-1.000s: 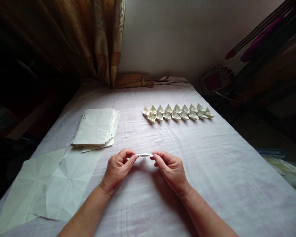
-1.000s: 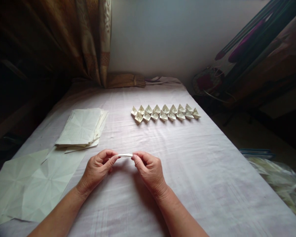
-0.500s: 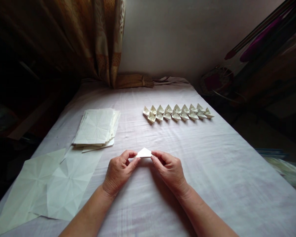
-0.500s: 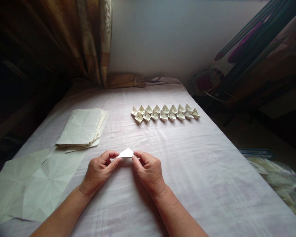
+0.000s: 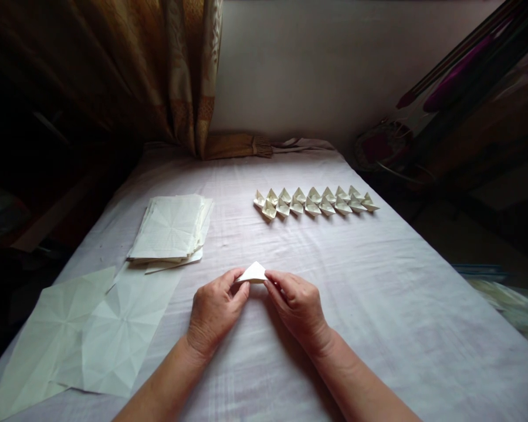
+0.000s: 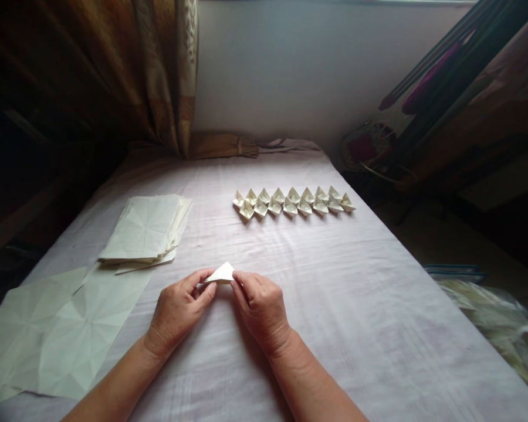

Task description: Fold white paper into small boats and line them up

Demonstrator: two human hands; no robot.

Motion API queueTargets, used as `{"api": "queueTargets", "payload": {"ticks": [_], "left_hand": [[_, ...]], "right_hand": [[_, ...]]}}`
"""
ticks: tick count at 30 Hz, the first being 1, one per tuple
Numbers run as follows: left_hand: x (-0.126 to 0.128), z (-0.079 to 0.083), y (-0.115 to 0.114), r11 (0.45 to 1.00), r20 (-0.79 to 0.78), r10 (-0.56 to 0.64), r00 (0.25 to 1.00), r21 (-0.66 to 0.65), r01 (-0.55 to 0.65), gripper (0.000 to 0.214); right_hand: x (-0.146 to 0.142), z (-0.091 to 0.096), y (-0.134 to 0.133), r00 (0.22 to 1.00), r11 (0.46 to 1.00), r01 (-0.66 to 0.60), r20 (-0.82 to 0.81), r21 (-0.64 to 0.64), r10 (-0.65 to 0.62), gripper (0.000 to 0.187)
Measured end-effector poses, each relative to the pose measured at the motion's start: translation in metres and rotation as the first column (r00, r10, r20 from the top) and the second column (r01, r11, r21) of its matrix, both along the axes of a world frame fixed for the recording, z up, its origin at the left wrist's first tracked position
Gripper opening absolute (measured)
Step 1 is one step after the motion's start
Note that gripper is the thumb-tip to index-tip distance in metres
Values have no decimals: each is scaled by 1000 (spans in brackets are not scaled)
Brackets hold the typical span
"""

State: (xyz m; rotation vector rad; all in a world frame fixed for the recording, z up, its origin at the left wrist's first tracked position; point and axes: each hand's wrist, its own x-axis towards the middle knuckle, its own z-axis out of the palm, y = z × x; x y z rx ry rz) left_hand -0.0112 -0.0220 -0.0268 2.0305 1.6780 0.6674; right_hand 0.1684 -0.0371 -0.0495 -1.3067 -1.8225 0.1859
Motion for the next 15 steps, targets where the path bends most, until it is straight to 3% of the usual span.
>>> {"api": "queueTargets", "payload": {"ticks": [4, 9, 12, 15], "left_hand": [[-2, -5, -3, 979, -121, -39, 992, 195, 62, 26], [-4, -14, -3, 868, -258, -34, 965, 472, 157, 28], [-3, -15, -1, 848, -227, -35, 973, 509, 149, 28], [-2, -15, -1, 885, -194, -28, 981, 452, 115, 29]], "right_hand": [[-2, -1, 0, 1000, 999, -11, -19, 48, 12, 21], [-4, -3, 1, 973, 998, 59, -222, -15, -61, 20], [-7, -3, 1, 942, 996, 56, -326, -73, -77, 17], [-9, -2, 0, 941, 999, 32, -336, -41, -44, 17]]}}
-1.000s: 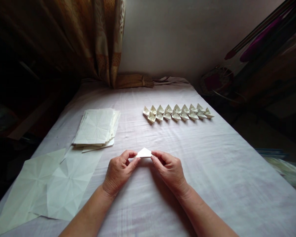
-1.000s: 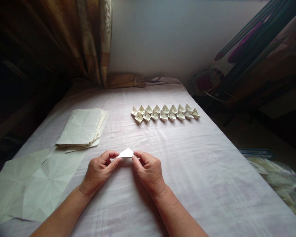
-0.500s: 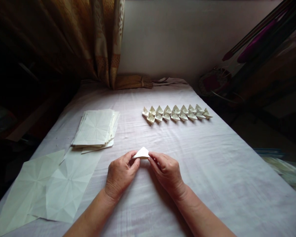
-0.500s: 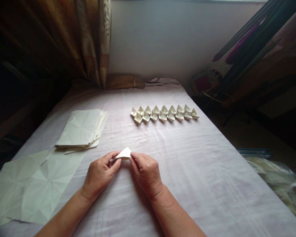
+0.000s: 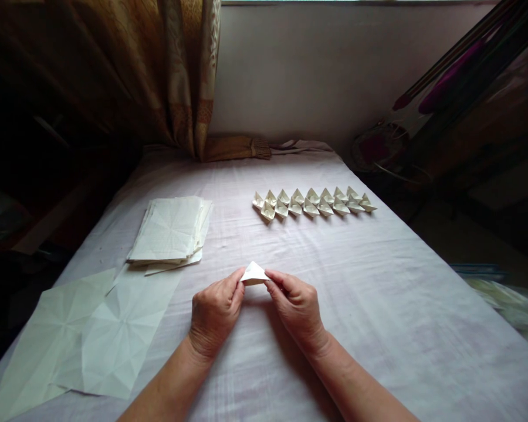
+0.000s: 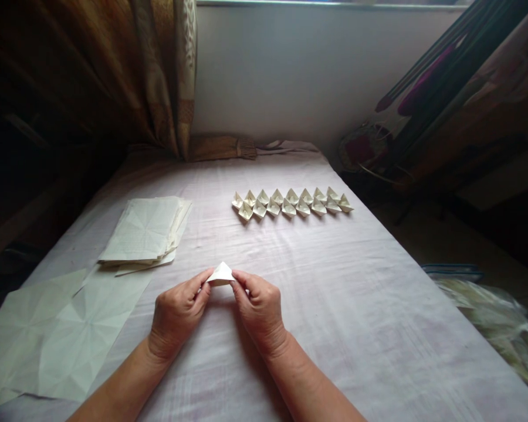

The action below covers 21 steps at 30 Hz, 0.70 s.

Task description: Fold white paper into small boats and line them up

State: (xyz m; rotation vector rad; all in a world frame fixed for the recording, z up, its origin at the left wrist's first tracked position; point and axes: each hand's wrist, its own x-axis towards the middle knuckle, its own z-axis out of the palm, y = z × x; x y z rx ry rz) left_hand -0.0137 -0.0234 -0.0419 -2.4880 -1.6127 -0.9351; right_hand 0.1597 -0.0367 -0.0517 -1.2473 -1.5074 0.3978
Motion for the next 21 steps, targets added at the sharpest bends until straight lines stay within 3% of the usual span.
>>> {"api": "queueTargets", "payload": {"ticks": [7, 14, 17, 21], "left_hand": [[2, -2, -2, 977, 103, 44, 994, -213, -21, 34], [10, 7, -4, 911, 262, 137, 955, -413, -18, 39], [15, 14, -6, 851, 331, 190, 924, -526, 14, 43], [19, 20, -9, 722, 437, 272, 857, -682, 119, 49]], "right_hand": [[-2, 3, -1, 990, 989, -55, 134, 137, 37, 21], [-4, 5, -2, 973, 979, -112, 217, 170, 74, 29], [-3, 6, -2, 969, 976, -114, 236, 186, 68, 30], [-3, 6, -2, 971, 973, -85, 239, 215, 32, 26]]}}
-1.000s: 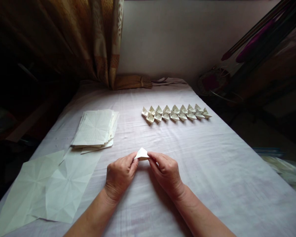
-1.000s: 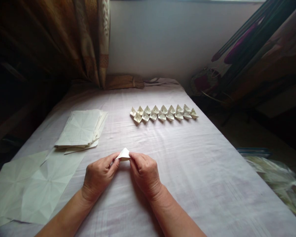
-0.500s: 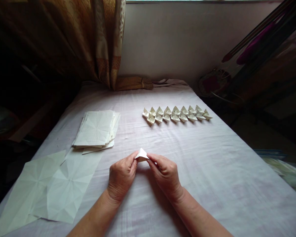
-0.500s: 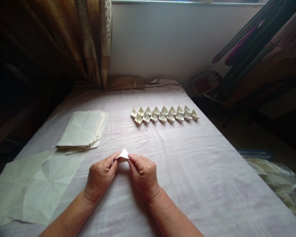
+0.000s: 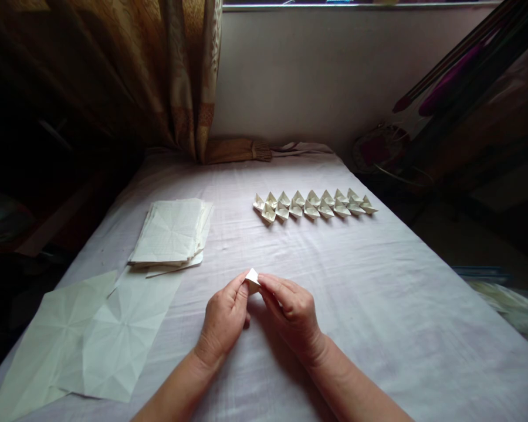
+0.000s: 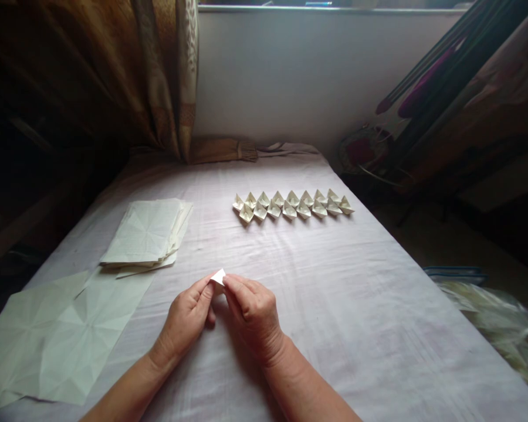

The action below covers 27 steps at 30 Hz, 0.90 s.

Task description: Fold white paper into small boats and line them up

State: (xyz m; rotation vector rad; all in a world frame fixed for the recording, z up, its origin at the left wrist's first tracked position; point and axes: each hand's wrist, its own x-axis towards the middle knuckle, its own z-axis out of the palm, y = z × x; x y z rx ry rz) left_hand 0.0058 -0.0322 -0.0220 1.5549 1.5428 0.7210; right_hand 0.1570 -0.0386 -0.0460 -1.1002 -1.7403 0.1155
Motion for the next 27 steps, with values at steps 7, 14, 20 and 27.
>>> {"api": "queueTargets", "payload": {"ticks": [7, 14, 20, 27], "left_hand": [[1, -1, -1, 991, 121, -6, 993, -133, 22, 54], [-7, 7, 3, 990, -67, -133, 989, 30, 135, 37], [-8, 1, 6, 988, 143, -58, 988, -136, 78, 42], [-8, 2, 9, 948, 332, 24, 943, -308, 84, 50]], "right_hand": [[2, 1, -1, 996, 996, 10, -83, -85, -18, 18], [7, 8, 3, 1000, 998, -22, -11, 57, 23, 18], [5, 9, 2, 990, 993, -105, 102, 54, 99, 19], [6, 8, 3, 982, 992, -110, 162, 67, 98, 17]]}}
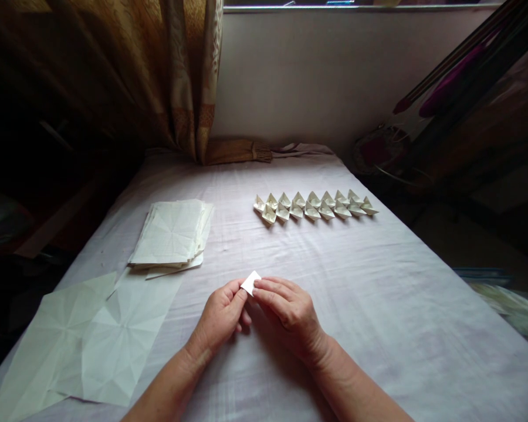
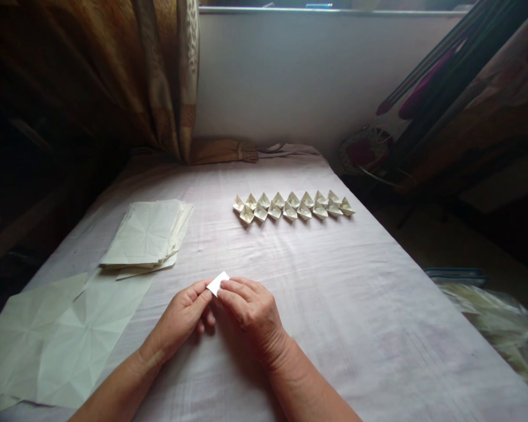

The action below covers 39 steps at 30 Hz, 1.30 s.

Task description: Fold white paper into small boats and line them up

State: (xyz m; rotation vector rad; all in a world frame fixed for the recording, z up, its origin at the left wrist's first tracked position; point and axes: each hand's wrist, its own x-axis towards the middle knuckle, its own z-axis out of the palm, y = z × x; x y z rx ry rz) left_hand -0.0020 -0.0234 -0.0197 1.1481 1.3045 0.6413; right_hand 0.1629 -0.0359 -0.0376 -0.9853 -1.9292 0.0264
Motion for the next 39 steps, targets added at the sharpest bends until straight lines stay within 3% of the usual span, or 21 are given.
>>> {"api": "queueTargets", "payload": {"ticks": [8, 14, 17, 22, 27, 31, 39], "left_hand": [[-5, 13, 5, 992, 174, -22, 985, -116, 42, 44], [-4, 7, 5, 984, 227, 26, 974, -175, 15, 55], [-5, 7, 6, 981, 263, 39, 964, -192, 12, 58], [-5, 8, 6, 982, 261, 53, 964, -190, -2, 56], [-5, 6, 7, 985, 221, 70, 973, -171, -32, 51], [-6, 6, 7, 987, 213, 61, 975, -157, -27, 49], [-8, 4, 5, 988, 249, 23, 968, -154, 16, 45]], "right_hand": [[-2, -4, 1, 1000, 1000, 3, 28, -8, -3, 15], [-3, -5, 0, 998, 992, 4, 62, -122, 3, 15], [-1, -6, -1, 1000, 981, -28, 0, -192, 28, 19], [1, -8, -2, 985, 948, -97, -166, -303, 48, 23], [3, -5, -2, 934, 905, -24, -333, -426, -132, 23], [4, 0, -2, 933, 844, -53, -327, -534, -149, 21], [3, 5, -3, 939, 788, -104, -322, -607, -123, 24]]}}
